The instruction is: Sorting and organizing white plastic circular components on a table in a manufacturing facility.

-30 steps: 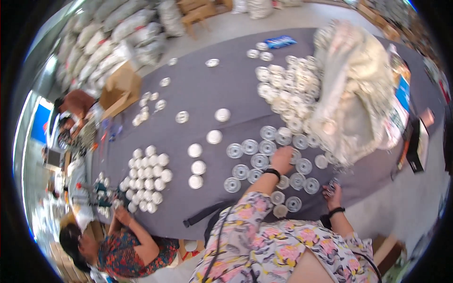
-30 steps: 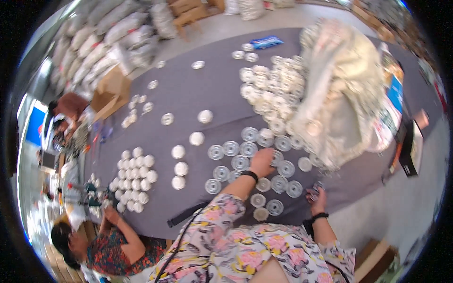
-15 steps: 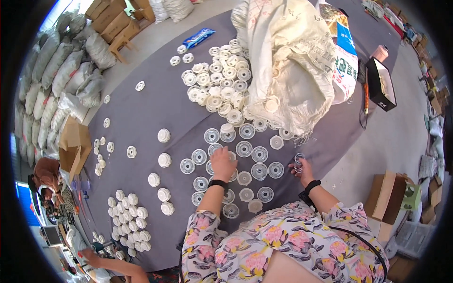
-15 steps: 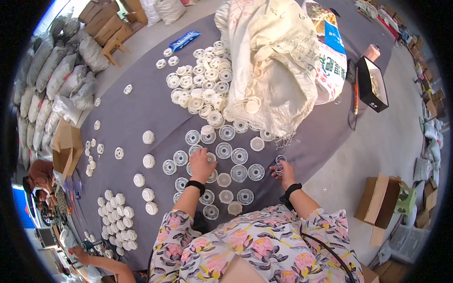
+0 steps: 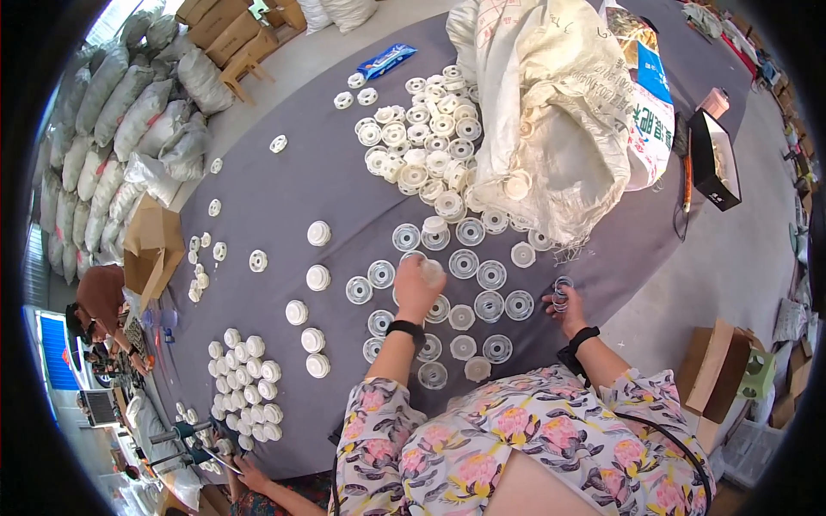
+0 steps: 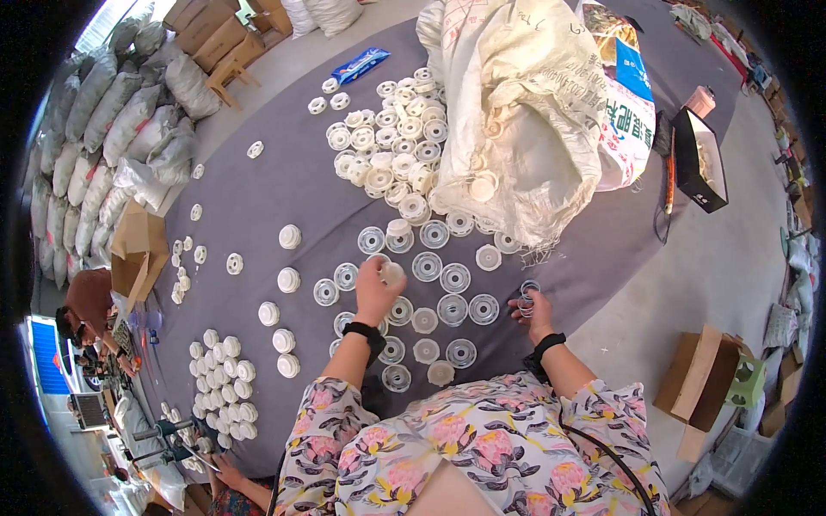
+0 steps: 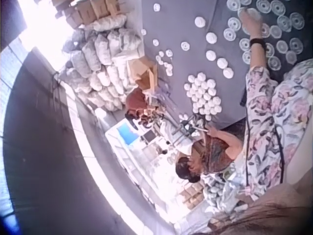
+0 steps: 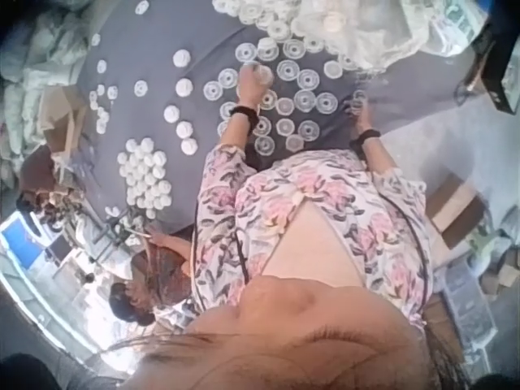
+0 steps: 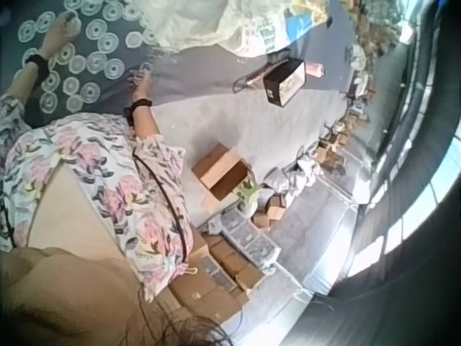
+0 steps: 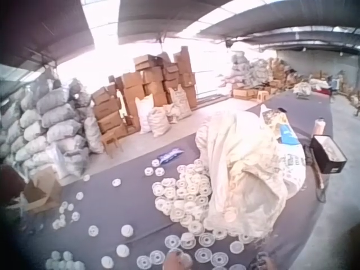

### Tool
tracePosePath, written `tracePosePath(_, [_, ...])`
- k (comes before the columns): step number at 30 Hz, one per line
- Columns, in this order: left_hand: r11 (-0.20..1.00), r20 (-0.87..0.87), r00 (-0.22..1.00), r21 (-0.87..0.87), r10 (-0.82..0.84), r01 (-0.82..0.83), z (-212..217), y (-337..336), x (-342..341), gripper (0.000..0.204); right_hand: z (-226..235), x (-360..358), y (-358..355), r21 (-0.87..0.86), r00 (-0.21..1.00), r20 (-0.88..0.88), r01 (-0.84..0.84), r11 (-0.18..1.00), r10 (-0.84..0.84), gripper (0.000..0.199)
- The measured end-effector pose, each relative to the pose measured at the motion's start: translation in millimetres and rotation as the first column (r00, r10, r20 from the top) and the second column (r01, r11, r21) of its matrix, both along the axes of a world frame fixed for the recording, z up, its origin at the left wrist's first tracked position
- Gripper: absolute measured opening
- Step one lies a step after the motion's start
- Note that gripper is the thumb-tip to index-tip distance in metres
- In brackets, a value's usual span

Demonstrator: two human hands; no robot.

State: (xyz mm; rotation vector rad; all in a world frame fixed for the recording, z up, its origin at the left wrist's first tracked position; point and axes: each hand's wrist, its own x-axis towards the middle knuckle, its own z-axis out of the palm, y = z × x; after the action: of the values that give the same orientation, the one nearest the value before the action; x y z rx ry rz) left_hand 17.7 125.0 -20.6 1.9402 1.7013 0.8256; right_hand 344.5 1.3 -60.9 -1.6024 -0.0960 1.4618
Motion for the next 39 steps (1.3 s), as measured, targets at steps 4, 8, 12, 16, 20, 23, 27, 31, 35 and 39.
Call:
tracePosePath(4, [0.896, 0.593, 0.684, -0.384, 0.424, -0.224, -6.6, -0.9, -74.3, 0.039, -4.6, 3.6, -0.9, -0.003, 1.000, -0.001, -0.006, 1.000, 0.006, 0.032])
tracePosePath(8, [0.813, 0.709, 0.405, -0.451, 0.577, -0.367, 0.0, -12.7, -131.2, 0.039, -2.4, 2.2, 0.6, -0.010, 1.000, 0.010, -0.017, 1.000, 0.018, 0.033])
tracePosePath(12, [0.796, 0.632, 0.511, -0.316, 0.582, -0.516, -1.6, -14.7, -135.9, 0.044, -1.5, 3.8, 0.6, -0.019, 1.000, -0.002, -0.010, 1.000, 0.010, 0.033])
tracePosePath(16, [0.864, 0.211, 0.838, -0.161, 0.503, -0.477, -27.3, -32.0, -147.1, 0.047, 0.9, -1.0, 1.5, -0.008, 1.000, 0.019, -0.009, 1.000, 0.009, 0.032])
tracePosePath(20, [0.903, 0.053, 0.905, 0.067, 0.421, -0.424, -23.9, -43.4, -139.0, 0.048, 3.7, -1.6, 2.0, -0.022, 0.999, 0.048, -0.003, 1.000, 0.004, 0.030])
tracePosePath(23, [0.947, -0.092, 0.951, 0.163, 0.295, -0.278, -16.8, -39.9, -137.3, 0.047, 1.1, -0.3, 1.4, -0.024, 0.999, 0.045, -0.002, 1.000, 0.003, 0.032])
tracePosePath(27, [0.919, -0.089, 0.915, 0.062, 0.393, -0.389, -11.8, -33.0, -142.8, 0.044, 2.6, -1.7, 1.0, -0.015, 0.999, 0.037, -0.011, 1.000, 0.012, 0.034])
tracePosePath(31, [0.876, -0.031, 0.876, 0.003, 0.482, -0.482, -4.1, -26.4, -142.3, 0.047, 3.5, -1.2, 1.4, -0.025, 0.999, 0.048, -0.011, 1.000, 0.013, 0.030])
tracePosePath(35, [0.941, -0.245, 0.909, 0.040, 0.336, -0.337, -16.8, -20.8, -138.2, 0.048, 3.9, 0.0, 1.1, 0.003, 1.000, 0.018, -0.012, 1.000, 0.012, 0.029])
tracePosePath(39, [0.924, -0.388, 0.868, -0.091, 0.310, -0.371, -11.5, -13.1, -130.0, 0.050, 6.4, 4.7, -3.6, 0.038, 0.996, -0.065, 0.056, 0.998, -0.054, 0.030])
